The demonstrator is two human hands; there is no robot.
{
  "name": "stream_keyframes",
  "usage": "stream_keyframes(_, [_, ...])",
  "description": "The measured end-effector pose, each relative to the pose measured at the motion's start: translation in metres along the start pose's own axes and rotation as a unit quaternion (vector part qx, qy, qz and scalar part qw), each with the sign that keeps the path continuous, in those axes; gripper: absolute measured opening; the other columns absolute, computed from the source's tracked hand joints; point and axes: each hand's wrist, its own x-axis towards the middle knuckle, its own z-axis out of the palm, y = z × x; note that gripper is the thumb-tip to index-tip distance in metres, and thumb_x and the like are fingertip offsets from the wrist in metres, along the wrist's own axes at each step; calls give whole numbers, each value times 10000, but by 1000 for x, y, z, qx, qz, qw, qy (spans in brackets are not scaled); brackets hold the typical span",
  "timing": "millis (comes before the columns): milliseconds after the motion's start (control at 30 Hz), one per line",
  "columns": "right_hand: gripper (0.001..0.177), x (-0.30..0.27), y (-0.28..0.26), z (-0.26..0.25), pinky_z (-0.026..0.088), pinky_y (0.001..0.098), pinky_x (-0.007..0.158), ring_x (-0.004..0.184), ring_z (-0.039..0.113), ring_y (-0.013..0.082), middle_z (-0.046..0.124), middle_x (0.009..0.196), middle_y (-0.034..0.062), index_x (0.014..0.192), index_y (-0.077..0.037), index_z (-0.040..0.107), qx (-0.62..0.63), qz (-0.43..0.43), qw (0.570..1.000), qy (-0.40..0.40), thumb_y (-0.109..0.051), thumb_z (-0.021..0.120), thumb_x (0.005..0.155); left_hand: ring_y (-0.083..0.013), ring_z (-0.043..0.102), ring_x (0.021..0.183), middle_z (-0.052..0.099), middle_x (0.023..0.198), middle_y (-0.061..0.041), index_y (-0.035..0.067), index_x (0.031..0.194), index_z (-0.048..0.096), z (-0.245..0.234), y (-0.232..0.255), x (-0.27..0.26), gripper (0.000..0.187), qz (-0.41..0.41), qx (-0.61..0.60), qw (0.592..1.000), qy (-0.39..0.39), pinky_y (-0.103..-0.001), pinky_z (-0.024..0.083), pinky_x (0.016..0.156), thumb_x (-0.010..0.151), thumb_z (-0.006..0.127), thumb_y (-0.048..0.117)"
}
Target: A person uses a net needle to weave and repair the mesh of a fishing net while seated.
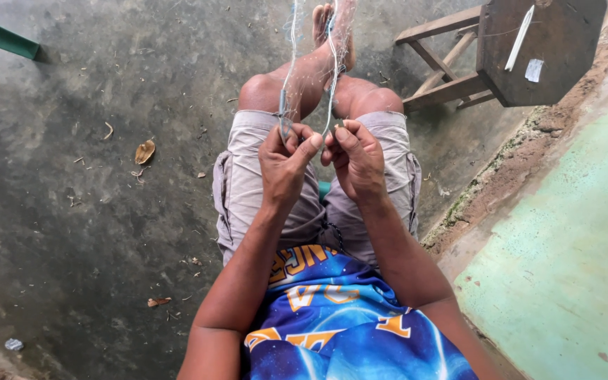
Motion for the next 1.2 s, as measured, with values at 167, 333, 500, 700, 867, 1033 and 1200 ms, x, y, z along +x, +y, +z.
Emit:
stream_keyframes(167, [166,0,2,-1,650,364,559,628,750,291,692,835,216,1139,57,609,-16,-4,1000,2,-67,659,1041,-110,616,775,698,874,-115,140,778,421,-4,-9,0,441,-2,-14,1000,2,-259,480,661,934,818,28])
stream_keyframes(333, [169,0,4,3,639,350,529,599,742,288,688,820,222,1124,66,624,-61,-33,998,15,-76,663,1039,-111,595,795,691,890,-118,146,785,415,-2,-10,0,442,-8,-33,999,3,-259,459,676,935,814,28])
stream_keyframes(500, [162,1,3,1,642,364,534,598,740,297,681,812,225,1120,66,623,-27,-14,999,11,-68,660,1037,-115,587,802,689,891,-118,154,779,406,-5,-16,2,454,-2,-23,1000,4,-254,428,686,934,815,32])
stream_keyframes(700, [151,0,5,-3,647,360,532,588,748,299,692,811,221,1126,62,624,14,24,1000,6,-51,660,1033,-113,561,790,675,877,-112,163,772,396,-12,-30,4,469,-10,-19,1000,22,-251,403,688,910,822,24])
stream_keyframes(867, [131,-1,2,-1,650,355,523,584,755,290,697,802,208,1121,55,628,31,52,998,0,-38,652,1033,-107,547,788,667,872,-103,164,772,396,-12,-31,7,472,-13,-12,1000,23,-249,398,690,908,829,30])
stream_keyframes(1033, [107,-5,-1,-1,641,345,527,589,755,274,712,807,189,1118,21,646,55,117,992,1,-52,642,1040,-103,525,776,669,875,-105,163,775,389,-16,-33,9,476,-14,13,1000,17,-255,391,698,911,827,32])
stream_keyframes(1200, [84,-9,-6,5,620,329,514,569,743,222,730,788,144,1077,-19,661,75,191,979,3,-85,646,1028,-101,533,779,683,884,-106,160,773,399,-16,-34,8,474,-14,24,1000,13,-254,394,697,915,835,38])
